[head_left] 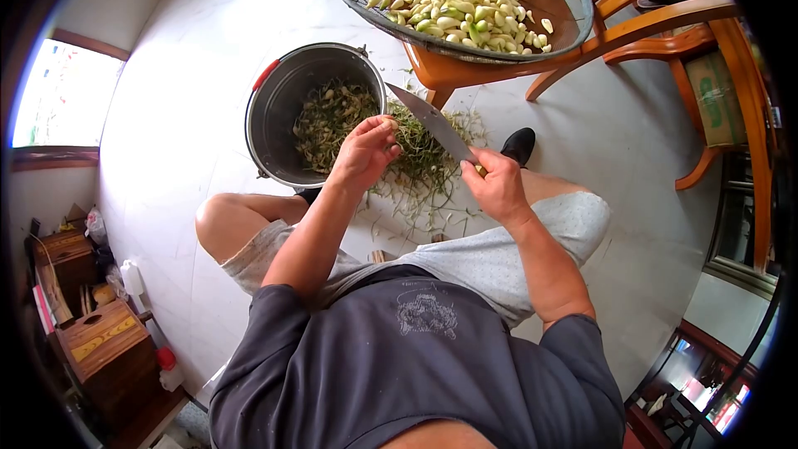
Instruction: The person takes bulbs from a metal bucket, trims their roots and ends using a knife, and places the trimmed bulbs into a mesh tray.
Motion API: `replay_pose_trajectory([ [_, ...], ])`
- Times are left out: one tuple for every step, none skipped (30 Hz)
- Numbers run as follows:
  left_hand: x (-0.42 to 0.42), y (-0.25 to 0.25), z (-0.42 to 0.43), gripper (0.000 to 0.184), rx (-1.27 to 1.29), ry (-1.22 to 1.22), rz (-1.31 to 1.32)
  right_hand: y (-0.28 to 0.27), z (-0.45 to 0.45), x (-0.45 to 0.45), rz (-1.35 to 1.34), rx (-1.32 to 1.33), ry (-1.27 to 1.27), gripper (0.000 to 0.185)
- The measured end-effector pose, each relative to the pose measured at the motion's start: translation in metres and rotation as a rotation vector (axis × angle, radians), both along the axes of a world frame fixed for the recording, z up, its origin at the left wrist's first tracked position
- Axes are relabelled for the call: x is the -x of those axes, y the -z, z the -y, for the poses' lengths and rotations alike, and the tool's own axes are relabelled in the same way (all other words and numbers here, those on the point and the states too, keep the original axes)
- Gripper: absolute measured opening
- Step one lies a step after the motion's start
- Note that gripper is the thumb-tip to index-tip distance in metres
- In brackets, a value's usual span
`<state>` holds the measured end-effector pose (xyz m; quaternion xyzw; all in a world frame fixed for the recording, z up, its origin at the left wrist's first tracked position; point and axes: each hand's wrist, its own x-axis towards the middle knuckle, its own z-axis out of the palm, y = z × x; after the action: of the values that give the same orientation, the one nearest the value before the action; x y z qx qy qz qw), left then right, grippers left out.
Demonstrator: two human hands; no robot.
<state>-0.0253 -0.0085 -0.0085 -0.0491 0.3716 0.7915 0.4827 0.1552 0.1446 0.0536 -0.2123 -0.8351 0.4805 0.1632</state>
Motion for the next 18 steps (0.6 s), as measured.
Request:
replay_pose_trajectory([
  [0.000,0.003,0.000,0.009,-0.044,0.009,0.007,0.002,0.000,0.000,-0.016,-0.002,0.001,0.025],
  [0.001,0.007,0.000,0.008,-0.088,0.019,0.015,0.004,0.001,0.000,-0.031,-0.004,0.002,0.024],
  [0.001,0.006,-0.001,0.008,-0.132,0.029,0.023,0.005,0.002,0.000,-0.046,-0.005,0.003,0.023],
  [0.001,0.006,-0.001,0.008,-0.115,0.028,0.031,0.006,0.003,0.001,-0.040,0.002,0.003,0.023],
  [0.001,0.005,-0.002,0.009,-0.097,0.027,0.040,0.007,0.004,0.001,-0.033,0.009,0.003,0.023],
  [0.000,0.003,-0.003,0.010,-0.080,0.025,0.049,0.007,0.005,0.001,-0.025,0.017,0.002,0.022],
  [-0.001,0.002,-0.003,0.010,-0.073,0.027,0.044,0.009,0.005,0.001,-0.034,-0.003,-0.005,0.022],
  [-0.001,0.001,-0.003,0.010,-0.067,0.029,0.037,0.011,0.005,0.001,-0.043,-0.023,-0.012,0.022],
  [-0.002,0.000,-0.003,0.011,-0.061,0.031,0.032,0.011,0.006,0.001,-0.051,-0.043,-0.020,0.022],
  [-0.003,0.000,-0.003,0.011,-0.076,0.036,0.026,0.011,0.006,0.001,-0.041,-0.044,-0.022,0.022],
  [-0.004,0.000,-0.003,0.011,-0.091,0.040,0.020,0.011,0.006,0.001,-0.030,-0.045,-0.024,0.023],
  [-0.005,-0.001,-0.003,0.011,-0.106,0.045,0.014,0.010,0.006,0.001,-0.019,-0.045,-0.027,0.023],
  [-0.006,-0.001,-0.003,0.010,-0.103,0.045,0.008,0.009,0.006,0.001,0.005,-0.052,-0.040,0.023],
  [-0.006,-0.001,-0.003,0.009,-0.101,0.046,0.002,0.007,0.006,0.000,0.030,-0.057,-0.053,0.023],
  [-0.007,-0.002,-0.003,0.009,-0.098,0.046,-0.003,0.006,0.006,0.000,0.055,-0.063,-0.066,0.024],
  [-0.007,-0.002,-0.003,0.008,-0.100,0.041,-0.004,0.009,0.004,0.000,0.035,-0.126,-0.101,0.024],
  [-0.007,-0.002,-0.003,0.007,-0.102,0.036,-0.004,0.015,0.002,0.000,0.015,-0.189,-0.137,0.024],
  [-0.008,-0.001,-0.002,0.007,-0.104,0.030,-0.005,0.015,0.001,0.001,-0.006,-0.252,-0.172,0.024],
])
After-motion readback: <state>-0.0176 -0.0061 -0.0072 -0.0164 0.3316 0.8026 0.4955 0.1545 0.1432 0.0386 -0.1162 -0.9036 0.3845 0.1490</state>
